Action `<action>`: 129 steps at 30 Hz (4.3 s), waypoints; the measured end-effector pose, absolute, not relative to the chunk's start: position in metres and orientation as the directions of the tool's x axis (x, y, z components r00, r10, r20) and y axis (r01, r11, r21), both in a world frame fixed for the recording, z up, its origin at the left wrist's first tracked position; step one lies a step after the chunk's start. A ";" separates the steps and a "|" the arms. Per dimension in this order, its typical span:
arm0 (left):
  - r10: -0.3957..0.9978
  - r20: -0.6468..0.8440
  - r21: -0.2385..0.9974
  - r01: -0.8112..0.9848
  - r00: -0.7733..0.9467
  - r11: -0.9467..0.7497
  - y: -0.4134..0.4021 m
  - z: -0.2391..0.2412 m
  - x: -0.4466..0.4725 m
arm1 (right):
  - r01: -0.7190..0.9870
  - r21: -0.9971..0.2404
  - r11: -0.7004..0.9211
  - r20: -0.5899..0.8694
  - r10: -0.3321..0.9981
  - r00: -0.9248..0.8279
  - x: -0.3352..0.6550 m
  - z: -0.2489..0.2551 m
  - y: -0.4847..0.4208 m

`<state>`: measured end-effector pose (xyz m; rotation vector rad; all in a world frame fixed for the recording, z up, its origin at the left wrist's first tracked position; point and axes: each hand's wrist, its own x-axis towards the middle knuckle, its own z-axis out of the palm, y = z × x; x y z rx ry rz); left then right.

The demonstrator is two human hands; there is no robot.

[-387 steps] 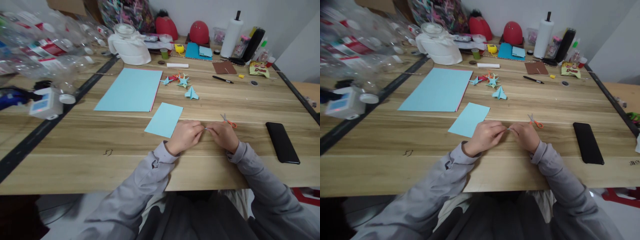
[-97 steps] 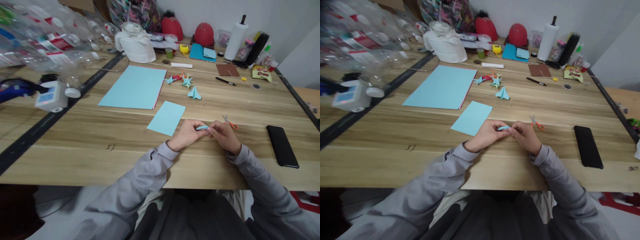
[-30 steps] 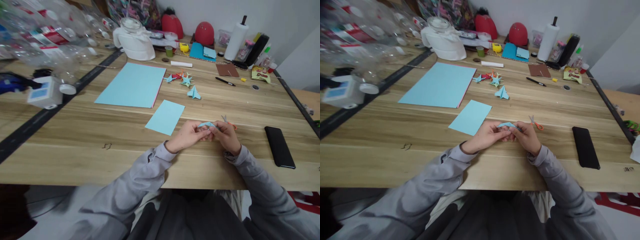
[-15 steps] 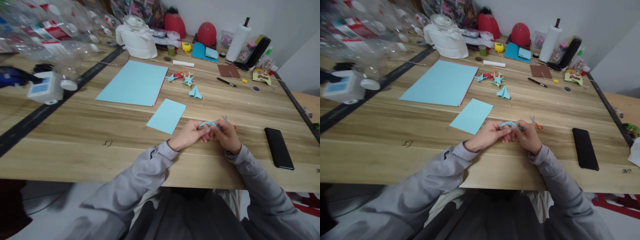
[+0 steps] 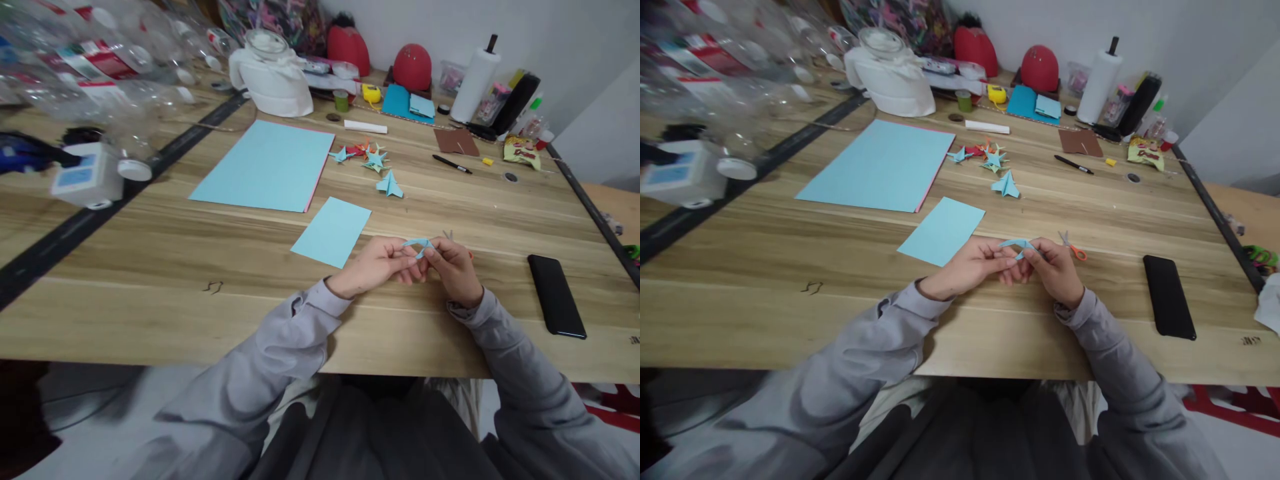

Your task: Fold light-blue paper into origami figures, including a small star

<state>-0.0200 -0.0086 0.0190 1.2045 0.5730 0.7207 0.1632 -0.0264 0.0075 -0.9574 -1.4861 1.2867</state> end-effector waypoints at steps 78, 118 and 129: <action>0.737 -0.118 0.958 -0.119 0.666 0.261 -0.010 0.016 -0.019 | 0.056 -0.985 0.165 0.146 0.955 -0.257 0.167 0.013 -0.024; 0.662 -0.148 0.853 -0.244 0.735 0.462 -0.013 0.015 -0.017 | -0.079 -0.993 0.087 0.107 0.945 -0.310 0.166 0.011 -0.025; 0.787 -0.058 0.973 -0.142 0.615 0.183 -0.015 0.017 -0.016 | -0.025 -0.997 0.068 0.073 0.946 -0.316 0.164 0.013 -0.027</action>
